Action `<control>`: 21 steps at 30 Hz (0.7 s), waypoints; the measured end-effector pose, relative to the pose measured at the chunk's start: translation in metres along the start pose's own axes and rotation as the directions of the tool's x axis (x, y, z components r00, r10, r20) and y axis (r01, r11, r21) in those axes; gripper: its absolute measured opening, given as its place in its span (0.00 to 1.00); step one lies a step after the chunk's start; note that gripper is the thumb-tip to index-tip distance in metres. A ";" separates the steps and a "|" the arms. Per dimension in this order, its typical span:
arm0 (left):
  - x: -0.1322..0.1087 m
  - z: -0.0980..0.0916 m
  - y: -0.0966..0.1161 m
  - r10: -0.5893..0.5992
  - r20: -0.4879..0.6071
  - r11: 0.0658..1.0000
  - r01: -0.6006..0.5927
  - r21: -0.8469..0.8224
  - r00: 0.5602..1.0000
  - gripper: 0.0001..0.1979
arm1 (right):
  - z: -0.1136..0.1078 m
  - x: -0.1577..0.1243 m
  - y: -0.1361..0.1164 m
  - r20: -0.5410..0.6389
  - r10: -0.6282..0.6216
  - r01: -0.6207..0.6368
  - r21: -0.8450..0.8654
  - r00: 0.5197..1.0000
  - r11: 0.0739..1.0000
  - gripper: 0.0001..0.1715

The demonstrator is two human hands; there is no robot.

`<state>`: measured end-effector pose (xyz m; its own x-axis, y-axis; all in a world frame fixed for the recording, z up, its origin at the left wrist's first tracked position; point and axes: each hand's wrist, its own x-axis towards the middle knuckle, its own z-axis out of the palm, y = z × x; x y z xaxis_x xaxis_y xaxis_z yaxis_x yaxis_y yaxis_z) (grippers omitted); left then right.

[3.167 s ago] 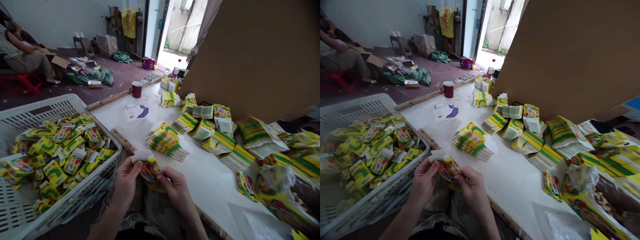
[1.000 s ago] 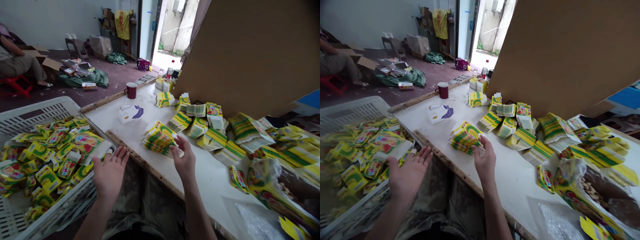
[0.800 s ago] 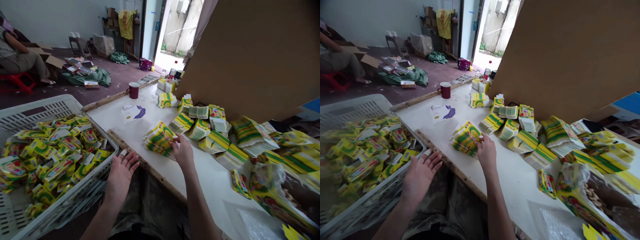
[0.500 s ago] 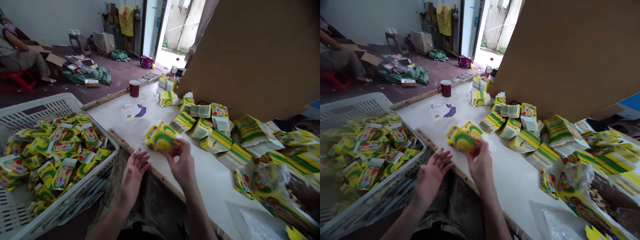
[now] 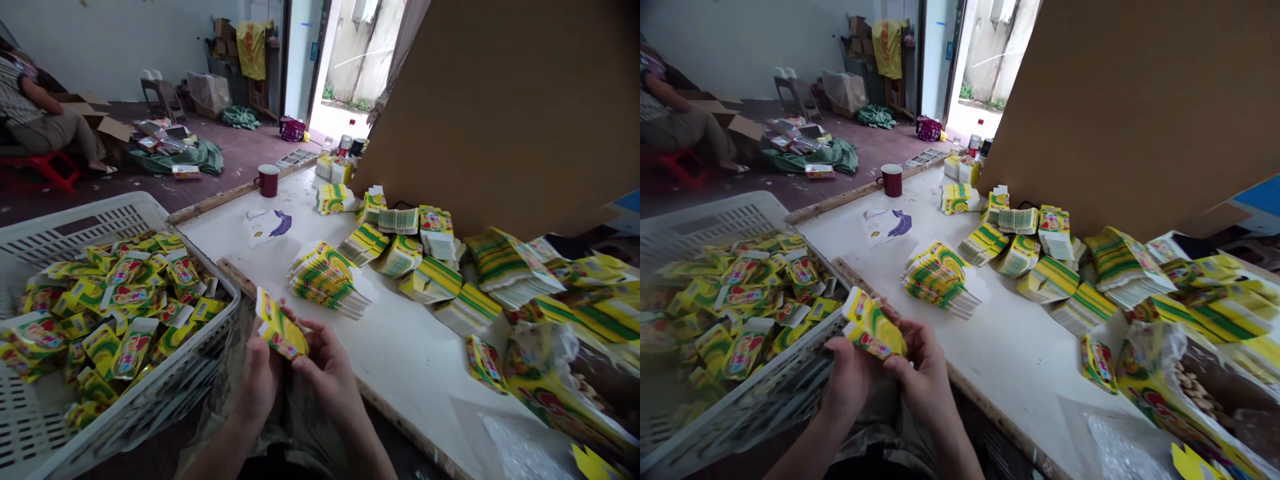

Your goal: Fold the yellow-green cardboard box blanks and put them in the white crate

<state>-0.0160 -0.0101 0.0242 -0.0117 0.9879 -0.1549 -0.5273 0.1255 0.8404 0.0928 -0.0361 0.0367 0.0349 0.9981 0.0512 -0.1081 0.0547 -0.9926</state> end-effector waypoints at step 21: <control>0.007 -0.007 0.030 -0.280 0.523 0.697 -0.204 0.687 0.805 0.29 | -0.044 -0.007 -0.023 0.210 -0.377 0.413 -0.672 0.902 0.614 0.36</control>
<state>-0.0376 -0.0004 0.0447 0.5826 0.8079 -0.0888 0.2188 -0.0507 0.9745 0.1389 -0.0455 0.0538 -0.1364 0.8857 0.4438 0.6158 0.4267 -0.6624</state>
